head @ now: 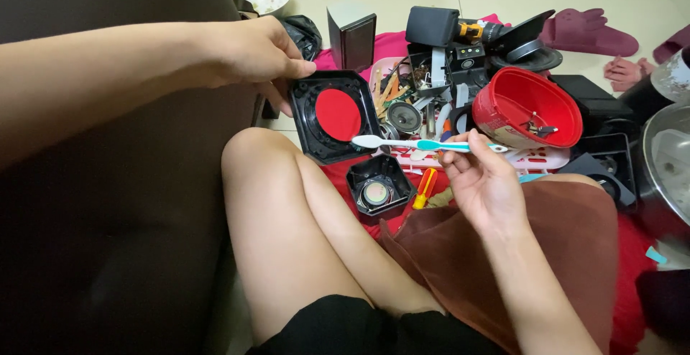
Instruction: Cleaning a plastic frame using a toothbrush and a cloth to remove dust or debris.
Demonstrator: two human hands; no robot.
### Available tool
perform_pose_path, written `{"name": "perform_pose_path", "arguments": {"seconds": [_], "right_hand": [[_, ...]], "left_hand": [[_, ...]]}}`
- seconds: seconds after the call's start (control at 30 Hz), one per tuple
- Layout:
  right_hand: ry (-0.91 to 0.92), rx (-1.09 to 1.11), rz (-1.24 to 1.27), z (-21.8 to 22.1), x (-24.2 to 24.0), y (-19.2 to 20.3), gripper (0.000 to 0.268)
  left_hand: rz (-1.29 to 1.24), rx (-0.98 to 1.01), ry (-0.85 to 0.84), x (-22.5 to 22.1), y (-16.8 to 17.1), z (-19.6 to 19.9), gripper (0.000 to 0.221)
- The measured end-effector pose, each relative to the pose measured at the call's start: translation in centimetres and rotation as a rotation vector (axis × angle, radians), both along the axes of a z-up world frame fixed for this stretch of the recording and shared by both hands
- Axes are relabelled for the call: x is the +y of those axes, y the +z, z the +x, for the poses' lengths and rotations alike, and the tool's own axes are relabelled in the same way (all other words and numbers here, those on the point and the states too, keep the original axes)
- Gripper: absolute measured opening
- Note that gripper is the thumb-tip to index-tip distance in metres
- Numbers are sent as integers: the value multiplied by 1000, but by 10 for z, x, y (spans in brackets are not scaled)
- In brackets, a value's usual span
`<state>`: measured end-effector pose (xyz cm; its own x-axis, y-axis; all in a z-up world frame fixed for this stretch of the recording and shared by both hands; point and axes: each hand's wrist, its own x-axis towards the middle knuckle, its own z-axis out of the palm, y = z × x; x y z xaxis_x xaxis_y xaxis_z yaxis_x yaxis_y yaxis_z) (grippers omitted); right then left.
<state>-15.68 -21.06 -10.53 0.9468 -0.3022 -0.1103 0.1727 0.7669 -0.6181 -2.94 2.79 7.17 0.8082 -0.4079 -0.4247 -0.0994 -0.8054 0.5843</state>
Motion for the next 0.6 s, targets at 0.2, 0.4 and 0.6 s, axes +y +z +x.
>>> {"name": "perform_pose_path", "arguments": {"seconds": [0.2, 0.4, 0.6], "right_hand": [[-32, 10, -26, -1, -8, -3, 13], [-52, 47, -50, -2, -6, -10, 13], [103, -74, 47, 6, 14, -7, 13]], "left_hand": [[-12, 18, 5, 4, 0, 1, 28], [18, 4, 5, 0, 0, -1, 29], [-36, 22, 31, 10, 2, 7, 28]]}}
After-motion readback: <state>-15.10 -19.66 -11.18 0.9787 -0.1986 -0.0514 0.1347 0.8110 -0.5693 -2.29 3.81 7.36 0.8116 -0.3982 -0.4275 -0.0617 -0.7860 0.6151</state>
